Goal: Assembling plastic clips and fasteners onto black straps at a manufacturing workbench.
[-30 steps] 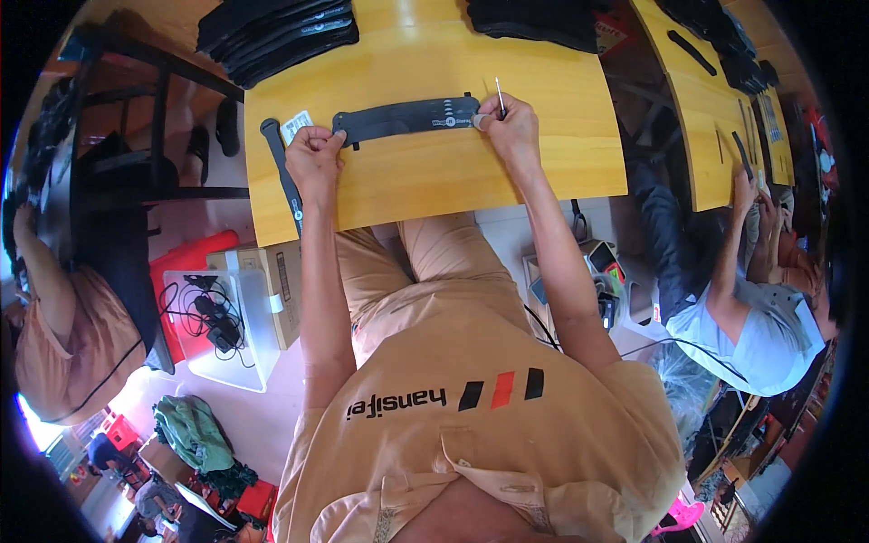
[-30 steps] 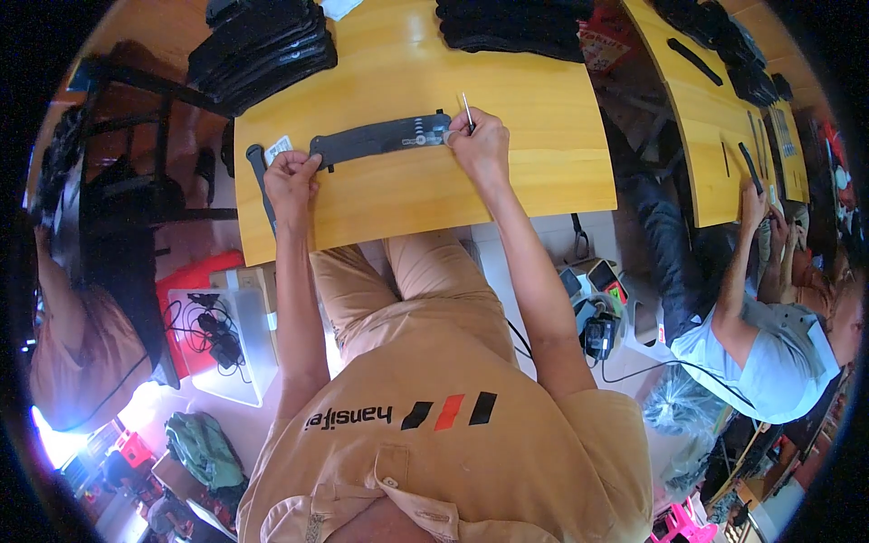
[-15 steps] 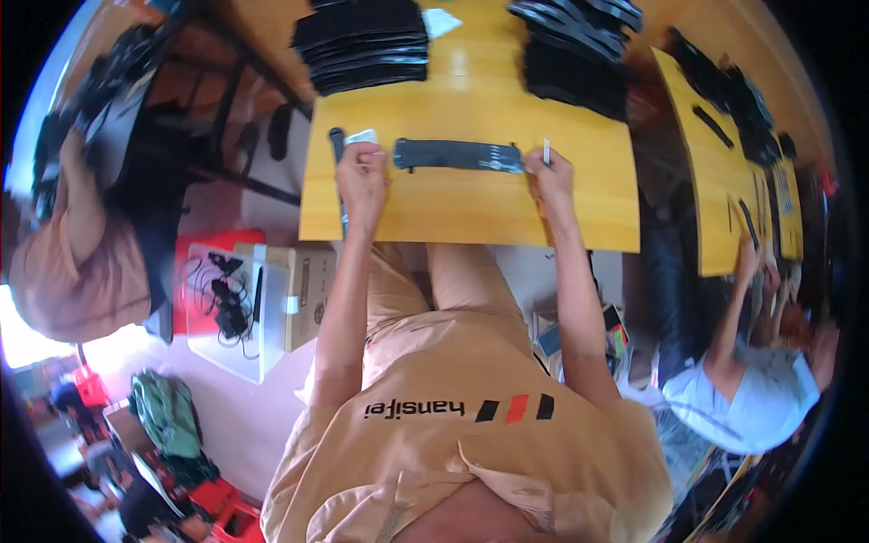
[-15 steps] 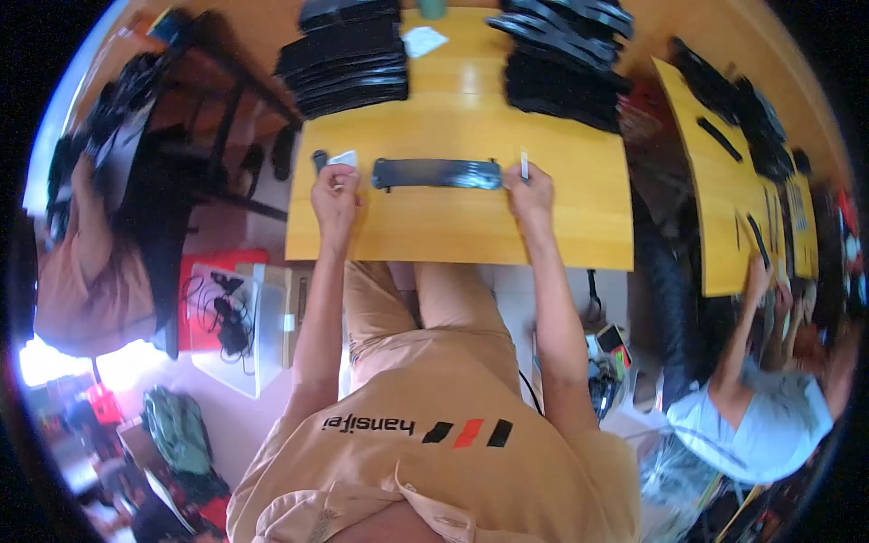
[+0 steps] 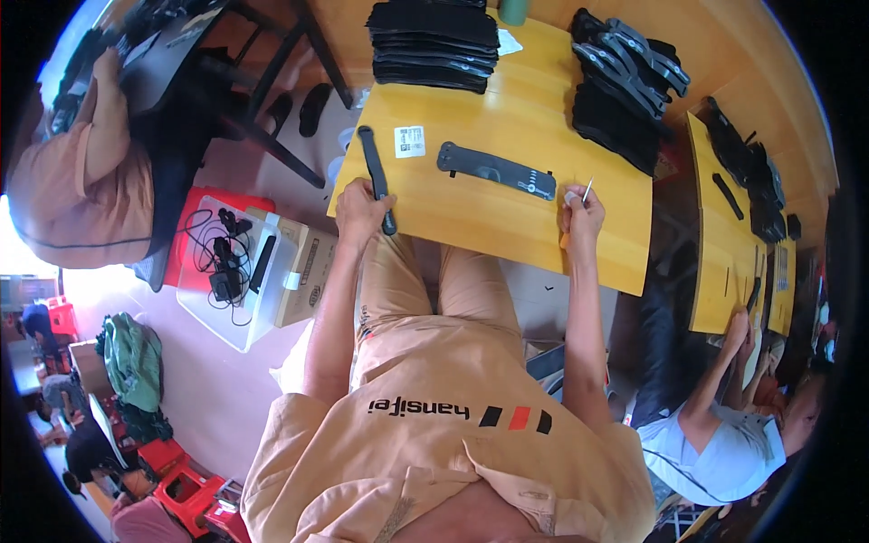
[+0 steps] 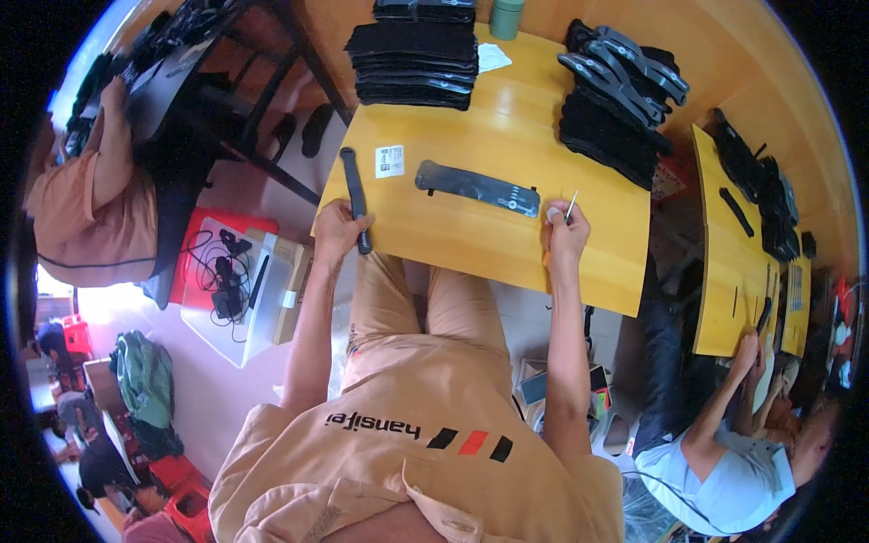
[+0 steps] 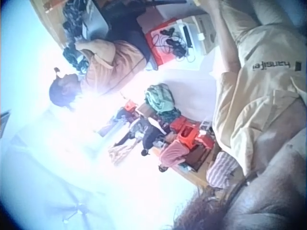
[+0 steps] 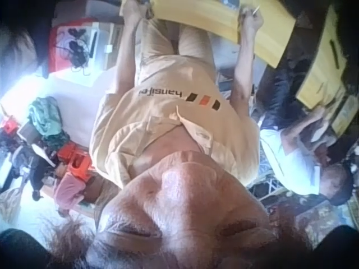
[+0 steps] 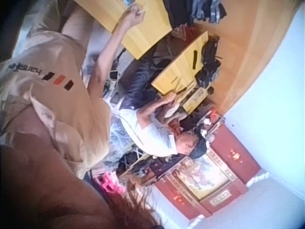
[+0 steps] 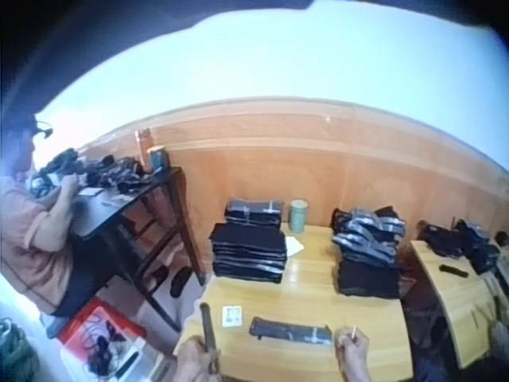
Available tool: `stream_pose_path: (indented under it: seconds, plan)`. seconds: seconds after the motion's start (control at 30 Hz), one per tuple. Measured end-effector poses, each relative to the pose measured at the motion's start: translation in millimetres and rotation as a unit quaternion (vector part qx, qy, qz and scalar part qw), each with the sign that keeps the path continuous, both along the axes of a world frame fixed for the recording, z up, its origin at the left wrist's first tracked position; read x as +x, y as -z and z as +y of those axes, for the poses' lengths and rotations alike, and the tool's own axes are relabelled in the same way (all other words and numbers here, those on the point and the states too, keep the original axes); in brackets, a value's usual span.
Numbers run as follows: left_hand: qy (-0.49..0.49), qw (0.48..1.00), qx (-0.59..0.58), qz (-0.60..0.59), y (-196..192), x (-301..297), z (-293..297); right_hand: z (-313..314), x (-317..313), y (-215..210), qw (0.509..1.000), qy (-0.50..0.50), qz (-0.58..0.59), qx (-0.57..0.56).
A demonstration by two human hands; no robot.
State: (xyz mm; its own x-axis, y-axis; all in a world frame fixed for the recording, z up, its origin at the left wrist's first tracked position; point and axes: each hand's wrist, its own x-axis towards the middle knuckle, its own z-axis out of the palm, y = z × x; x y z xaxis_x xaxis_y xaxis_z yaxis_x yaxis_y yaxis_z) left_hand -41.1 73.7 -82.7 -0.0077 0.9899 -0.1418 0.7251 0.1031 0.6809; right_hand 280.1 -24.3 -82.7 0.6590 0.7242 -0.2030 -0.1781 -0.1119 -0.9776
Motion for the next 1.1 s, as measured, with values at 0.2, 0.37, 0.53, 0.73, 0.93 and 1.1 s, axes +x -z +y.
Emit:
stream_pose_path:
  seconds: [0.2,0.37,0.53,0.73,0.93,1.1]
  plan:
    - [-0.009,0.891,-0.166,-0.423,-29.1,18.9,-24.6,-19.5,-70.6,-41.8,0.985,-0.167,-0.043,-0.013]
    - [0.009,0.88,-0.125,-0.459,-45.7,46.7,-51.2,-25.3,-138.9,-66.0,0.94,-0.328,0.098,0.002]
    - [0.06,0.773,-0.212,-0.595,-63.0,48.6,-61.7,-24.8,-129.7,-69.6,0.919,-0.293,0.261,0.043]
    - [0.027,0.751,-0.197,-0.63,-66.0,56.2,-74.1,-28.3,-121.9,-78.3,0.911,-0.284,0.297,0.038]
    - [0.022,0.758,-0.176,-0.628,-74.5,51.6,-69.7,-51.2,-114.0,-98.9,0.947,-0.316,0.049,-0.002]
    - [0.016,0.759,-0.174,-0.627,-80.6,55.3,-72.0,-57.1,-124.3,-113.0,0.935,-0.337,-0.11,0.001]
